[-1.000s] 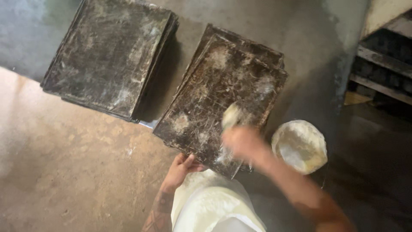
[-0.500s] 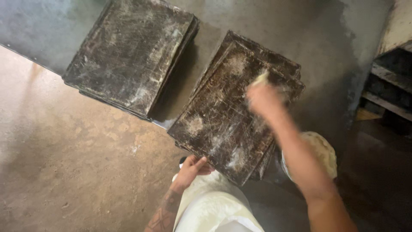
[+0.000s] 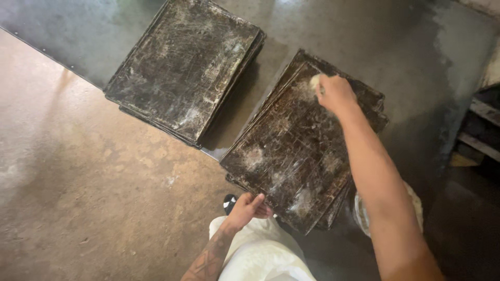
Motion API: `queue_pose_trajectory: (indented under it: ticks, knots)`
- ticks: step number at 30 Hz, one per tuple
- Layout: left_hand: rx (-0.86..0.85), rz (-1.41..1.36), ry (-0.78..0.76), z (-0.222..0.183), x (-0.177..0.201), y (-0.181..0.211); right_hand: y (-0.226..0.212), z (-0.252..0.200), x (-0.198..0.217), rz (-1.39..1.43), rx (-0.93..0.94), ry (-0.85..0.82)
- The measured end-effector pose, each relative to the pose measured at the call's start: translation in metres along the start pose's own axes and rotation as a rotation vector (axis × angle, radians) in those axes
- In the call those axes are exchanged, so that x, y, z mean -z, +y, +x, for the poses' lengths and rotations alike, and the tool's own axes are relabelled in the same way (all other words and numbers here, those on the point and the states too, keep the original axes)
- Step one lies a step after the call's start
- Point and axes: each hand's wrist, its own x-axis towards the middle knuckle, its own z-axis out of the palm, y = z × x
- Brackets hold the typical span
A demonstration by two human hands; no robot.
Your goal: The person greases baking trays by dipping a brush into a bowl of grease and spreading it across each tray's surface. They move each greased tray to a stack on the left before repeating the process with the next tray from the stack on the right.
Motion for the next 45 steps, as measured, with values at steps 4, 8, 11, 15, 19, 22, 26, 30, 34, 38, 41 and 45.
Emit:
queue_pose_trajectory:
  ticks: [4, 8, 11, 15, 19, 22, 26, 30, 34, 38, 41, 45]
  knots:
    - [0.037, 0.02, -0.02, -0.001, 0.002, 0.009, -0.091, -0.014, -0.044, -0.319, 0.174, -0.237]
    - [0.057, 0.086, -0.006, -0.011, -0.004, 0.021, -0.205, -0.133, -0.035, 0.007, 0.563, -0.102]
    - [0.0, 0.107, 0.014, -0.018, -0.005, 0.034, -0.194, -0.178, 0.005, 0.314, 0.6, -0.33]
    - [0.107, 0.153, 0.039, -0.016, -0.007, 0.034, -0.07, -0.152, 0.044, 0.574, -0.504, -0.472]
    - [0.075, 0.154, 0.016, -0.009, -0.009, 0.032, 0.025, -0.135, 0.047, 0.211, -0.417, -0.095]
    - [0.081, 0.16, 0.038, -0.011, -0.01, 0.034, -0.007, -0.156, 0.021, -0.252, -0.099, -0.333]
    - [0.132, 0.134, 0.059, -0.011, -0.012, 0.037, -0.127, -0.252, -0.005, 0.224, 0.498, -0.195]
    - [0.09, 0.214, 0.049, -0.021, -0.006, 0.036, -0.124, -0.29, -0.006, 0.728, 0.411, -0.046]
    - [-0.332, -0.197, 0.379, -0.032, -0.04, 0.034, -0.085, -0.312, -0.008, 1.131, 0.071, 0.51]
    - [-0.582, -0.546, 0.535, -0.044, -0.075, 0.092, -0.075, -0.326, -0.015, 1.493, -0.076, 0.807]
    - [-0.793, -0.327, 0.703, -0.063, -0.071, 0.139, -0.074, -0.333, -0.016, 1.463, -0.084, 0.845]
    - [-0.512, -0.236, 1.027, -0.096, -0.034, 0.179, -0.08, -0.35, -0.025, 1.308, -0.257, 0.748]
